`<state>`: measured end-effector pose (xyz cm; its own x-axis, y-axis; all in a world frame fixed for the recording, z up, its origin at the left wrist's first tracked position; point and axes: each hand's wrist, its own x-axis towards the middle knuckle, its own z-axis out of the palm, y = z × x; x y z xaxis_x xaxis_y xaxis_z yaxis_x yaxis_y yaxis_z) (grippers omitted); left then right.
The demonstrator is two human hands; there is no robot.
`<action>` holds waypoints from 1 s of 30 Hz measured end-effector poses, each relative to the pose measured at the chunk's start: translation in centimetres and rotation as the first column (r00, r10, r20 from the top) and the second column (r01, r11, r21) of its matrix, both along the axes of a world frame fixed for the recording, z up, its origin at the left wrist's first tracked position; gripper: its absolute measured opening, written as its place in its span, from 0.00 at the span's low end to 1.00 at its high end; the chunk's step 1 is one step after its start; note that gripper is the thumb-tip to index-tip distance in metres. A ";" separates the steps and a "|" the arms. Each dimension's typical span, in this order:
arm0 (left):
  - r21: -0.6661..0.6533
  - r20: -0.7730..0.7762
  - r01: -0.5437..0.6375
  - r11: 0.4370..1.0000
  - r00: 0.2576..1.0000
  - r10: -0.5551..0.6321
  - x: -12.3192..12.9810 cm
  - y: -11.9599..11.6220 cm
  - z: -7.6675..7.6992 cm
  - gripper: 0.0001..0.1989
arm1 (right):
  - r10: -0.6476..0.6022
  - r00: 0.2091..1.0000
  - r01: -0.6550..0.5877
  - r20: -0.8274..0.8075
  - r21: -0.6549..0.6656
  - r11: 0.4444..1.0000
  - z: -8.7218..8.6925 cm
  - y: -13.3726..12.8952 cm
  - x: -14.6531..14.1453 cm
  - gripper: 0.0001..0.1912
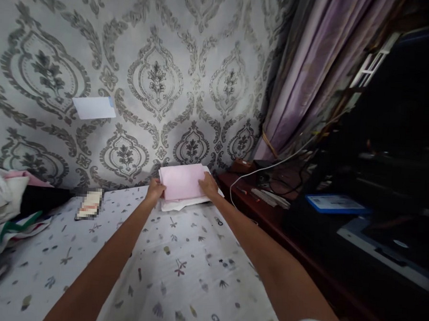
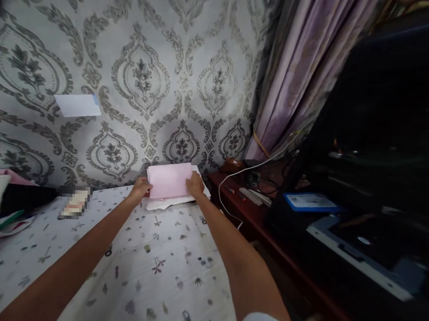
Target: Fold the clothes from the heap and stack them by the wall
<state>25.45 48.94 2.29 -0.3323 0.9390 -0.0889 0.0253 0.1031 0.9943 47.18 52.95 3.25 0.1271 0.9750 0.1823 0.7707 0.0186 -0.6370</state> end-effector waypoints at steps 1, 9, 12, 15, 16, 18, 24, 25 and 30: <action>0.000 -0.006 -0.008 1.000 1.000 0.008 -0.1 0.3 -0.7 0.27 | 0.001 1.000 -0.001 0.029 0.000 1.000 -0.7 0.2 0.0 0.26; 0.084 -0.027 -0.015 0.996 0.999 0.017 0.1 -1.1 -2.1 0.20 | -0.059 0.964 0.008 0.258 0.192 0.981 -0.6 -1.5 -2.6 0.30; 0.115 -0.050 -0.035 0.993 0.998 0.041 -0.3 -5.4 -3.4 0.20 | 0.063 0.923 -0.188 0.381 0.301 0.935 -1.2 -2.5 -5.8 0.30; 0.155 -0.188 0.076 0.985 0.981 -0.046 -2.5 -12.5 -4.6 0.19 | 0.150 0.911 -0.248 0.384 0.221 0.943 -2.7 -2.9 -8.2 0.30; 0.159 -0.238 0.117 0.980 0.968 -0.077 -3.5 -15.3 -4.8 0.18 | 0.135 0.913 -0.233 0.385 0.218 0.948 -3.3 -2.8 -8.7 0.29; 0.168 -0.340 0.181 0.969 0.933 -0.115 -5.7 -20.9 -4.8 0.19 | 0.110 0.911 -0.230 0.397 0.269 0.935 -4.2 -2.4 -9.1 0.29; 0.186 -0.583 0.177 0.967 0.811 -0.036 -12.0 -33.2 -4.1 0.18 | 0.171 0.921 -0.258 0.351 0.217 0.941 -3.8 -1.0 -9.2 0.30; 0.169 -0.604 0.176 0.970 0.796 -0.040 -12.8 -34.2 -4.2 0.18 | 0.181 0.923 -0.254 0.340 0.184 0.950 -3.4 -1.1 -9.2 0.29; 0.147 -0.723 0.182 0.972 0.691 -0.019 -17.1 -35.6 -4.6 0.15 | 0.163 0.923 -0.240 0.348 0.191 0.952 -1.8 -3.0 -10.2 0.25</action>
<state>8.31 13.32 -2.33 -0.1213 0.9401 0.3185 0.7324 -0.1318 0.6680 37.01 49.92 1.40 -0.1710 0.9013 0.3979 0.8981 0.3087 -0.3133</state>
